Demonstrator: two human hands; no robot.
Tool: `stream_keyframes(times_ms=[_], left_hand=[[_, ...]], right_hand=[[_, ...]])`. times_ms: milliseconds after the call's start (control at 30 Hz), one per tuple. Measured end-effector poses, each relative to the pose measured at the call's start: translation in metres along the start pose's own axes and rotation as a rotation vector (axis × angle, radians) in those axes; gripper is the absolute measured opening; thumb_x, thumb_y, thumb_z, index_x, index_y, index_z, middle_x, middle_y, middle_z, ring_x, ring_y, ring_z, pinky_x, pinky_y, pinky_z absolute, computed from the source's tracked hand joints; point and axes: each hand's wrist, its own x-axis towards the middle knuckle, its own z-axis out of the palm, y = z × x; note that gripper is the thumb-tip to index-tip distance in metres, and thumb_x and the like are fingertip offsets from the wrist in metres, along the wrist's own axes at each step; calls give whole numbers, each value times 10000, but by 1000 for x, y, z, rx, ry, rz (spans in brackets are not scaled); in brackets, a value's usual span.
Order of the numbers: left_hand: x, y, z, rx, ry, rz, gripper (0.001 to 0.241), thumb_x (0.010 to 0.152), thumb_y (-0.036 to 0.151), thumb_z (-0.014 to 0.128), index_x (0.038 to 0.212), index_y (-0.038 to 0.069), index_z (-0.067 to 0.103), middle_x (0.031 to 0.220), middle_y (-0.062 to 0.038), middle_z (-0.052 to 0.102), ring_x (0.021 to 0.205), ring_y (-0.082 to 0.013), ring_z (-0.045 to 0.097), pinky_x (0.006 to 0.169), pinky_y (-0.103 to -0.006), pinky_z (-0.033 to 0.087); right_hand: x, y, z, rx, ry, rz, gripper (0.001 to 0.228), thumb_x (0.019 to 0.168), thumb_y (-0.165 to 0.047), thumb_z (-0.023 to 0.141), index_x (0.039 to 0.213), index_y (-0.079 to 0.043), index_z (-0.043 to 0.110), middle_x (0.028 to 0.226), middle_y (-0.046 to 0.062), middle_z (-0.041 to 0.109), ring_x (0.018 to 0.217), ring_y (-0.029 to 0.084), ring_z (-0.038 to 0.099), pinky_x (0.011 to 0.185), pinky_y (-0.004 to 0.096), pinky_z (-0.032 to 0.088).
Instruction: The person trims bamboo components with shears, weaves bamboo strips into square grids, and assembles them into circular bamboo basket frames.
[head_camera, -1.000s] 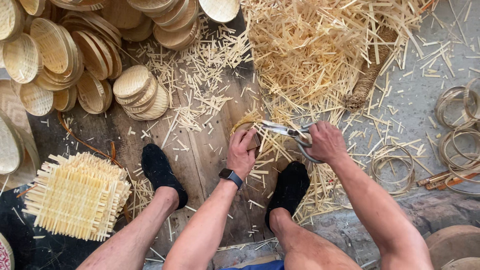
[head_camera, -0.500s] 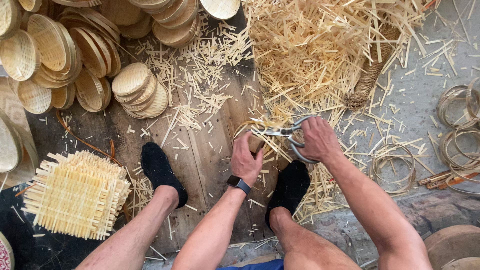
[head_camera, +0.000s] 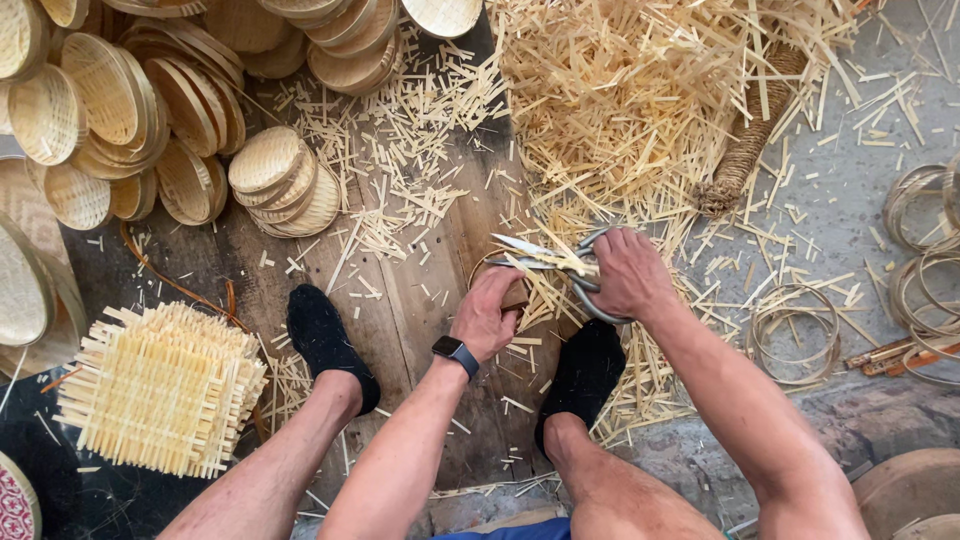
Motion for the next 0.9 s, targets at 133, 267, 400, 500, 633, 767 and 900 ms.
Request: stream_keyframes(times_ms=[133,267,400,500,633,767,900], left_hand=[[5,-3,-8,-17,-78,-15,607,677,-85,662,1256,83,590,1277,-167,634,1240,-364,592,1076,-413,489],[9,-6,-14,-36,-142,-7,584,700,-78,662,1251,99,593,1262,-146,647,1235,-351,605,1083,-406,493],[9,-6,-14,-97,-105,-23,653,694,10,762,1314,97,577,1281,-140,656,1241,-317,613,1076,-406,497],[12,-20,-12,-237,6,-201,737,711,177,880,1369,85,562,1244,-137,675,1162,-251,641,1009,-391,511],[28,-66,0,-144,138,-556,520,857,267,846,1299,54,675,1110,-116,759,994,-193,727,893,-335,584],[32,-95,12,-190,59,-593,502,758,190,862,1201,9,710,995,-103,791,871,-163,755,802,-302,601],[36,-100,7,-217,-70,-659,469,762,154,869,1198,28,750,967,-103,791,829,-158,716,772,-293,574]], right_hand=[[-2,9,12,39,-172,79,629,882,-665,549,934,-46,649,838,106,616,725,204,594,662,355,555],[-15,42,35,48,-202,148,317,1006,-396,568,882,-122,666,789,52,610,665,173,593,587,332,538],[-29,58,36,148,-121,515,483,881,-473,688,1034,-17,646,1016,137,602,922,255,586,809,401,533],[-32,50,35,132,26,632,638,814,-434,754,1208,42,595,1197,209,539,1127,334,508,1006,459,441],[-29,8,14,585,-107,579,740,834,-432,787,1399,-19,546,1301,205,509,1226,333,482,1075,501,410],[-12,-36,9,765,-392,243,465,889,-410,740,1219,-85,705,1186,129,673,1062,238,643,974,437,535],[-6,-6,-4,1513,-88,738,441,981,-347,733,1167,51,764,995,225,694,794,284,630,781,455,604]])
